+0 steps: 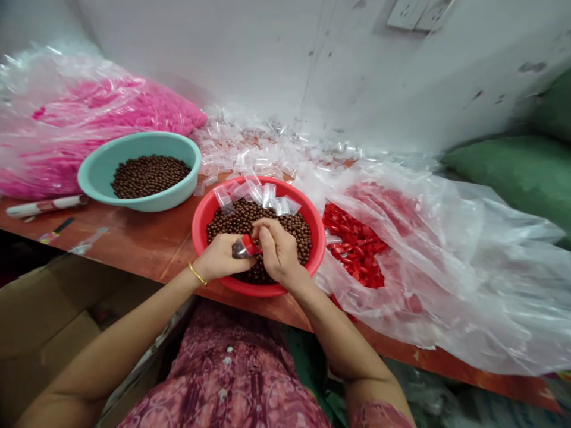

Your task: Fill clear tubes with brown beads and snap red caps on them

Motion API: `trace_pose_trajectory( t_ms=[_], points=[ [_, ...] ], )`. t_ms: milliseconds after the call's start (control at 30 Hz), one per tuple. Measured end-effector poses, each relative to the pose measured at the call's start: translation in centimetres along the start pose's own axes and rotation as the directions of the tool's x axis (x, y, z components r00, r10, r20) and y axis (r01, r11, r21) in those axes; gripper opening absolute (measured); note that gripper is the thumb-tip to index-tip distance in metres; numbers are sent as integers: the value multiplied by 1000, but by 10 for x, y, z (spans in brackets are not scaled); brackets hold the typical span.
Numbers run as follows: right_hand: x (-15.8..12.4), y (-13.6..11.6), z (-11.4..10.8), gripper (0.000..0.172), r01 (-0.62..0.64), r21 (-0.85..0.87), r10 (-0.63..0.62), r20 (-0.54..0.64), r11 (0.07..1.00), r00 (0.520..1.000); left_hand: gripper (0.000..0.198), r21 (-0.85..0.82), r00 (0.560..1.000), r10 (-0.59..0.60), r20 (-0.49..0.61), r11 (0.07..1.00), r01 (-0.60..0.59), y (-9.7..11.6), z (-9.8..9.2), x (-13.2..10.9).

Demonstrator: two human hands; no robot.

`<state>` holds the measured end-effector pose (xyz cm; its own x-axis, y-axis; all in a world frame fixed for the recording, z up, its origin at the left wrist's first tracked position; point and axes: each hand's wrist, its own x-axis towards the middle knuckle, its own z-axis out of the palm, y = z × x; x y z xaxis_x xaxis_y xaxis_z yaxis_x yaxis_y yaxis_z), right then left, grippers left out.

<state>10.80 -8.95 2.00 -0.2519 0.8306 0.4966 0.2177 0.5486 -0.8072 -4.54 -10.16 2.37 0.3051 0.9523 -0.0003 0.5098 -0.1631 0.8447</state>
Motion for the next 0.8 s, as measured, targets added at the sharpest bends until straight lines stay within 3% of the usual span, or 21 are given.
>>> trace_pose_trajectory(
  t_ms=[67,200,300,433,533,633,700,733,800],
  points=[
    [8,3,12,46,-87,109,86,13,990,996,18,133,1000,-11,5,991,10,4,0,-2],
    [16,8,21,58,-235,166,177,307,958,935,12,283,999,-17,28,959,9,8,1,-4],
    [14,9,13,58,-163,33,135,413,986,900,15,377,998,-2,62,926,-22,7,2,-5],
    [11,4,9,61,-96,-160,159,449,982,879,20,442,998,4,60,897,-30,3,2,-6],
    [12,-9,18,63,-19,-120,64,381,993,922,14,383,998,66,10,921,-65,4,2,-6],
    [15,-19,21,65,34,49,-43,199,998,979,17,287,975,170,-144,950,-123,5,0,-15],
    [14,-19,4,63,7,98,-14,70,995,997,21,246,933,205,-297,960,-133,-5,-6,-32],
    [12,-15,-11,60,-19,43,19,8,999,1000,21,242,904,200,-377,964,-112,-14,-12,-45],
    [3,1,-53,42,-121,-268,95,-106,956,990,16,276,843,163,-512,961,-18,-44,-27,-78]
  ],
)
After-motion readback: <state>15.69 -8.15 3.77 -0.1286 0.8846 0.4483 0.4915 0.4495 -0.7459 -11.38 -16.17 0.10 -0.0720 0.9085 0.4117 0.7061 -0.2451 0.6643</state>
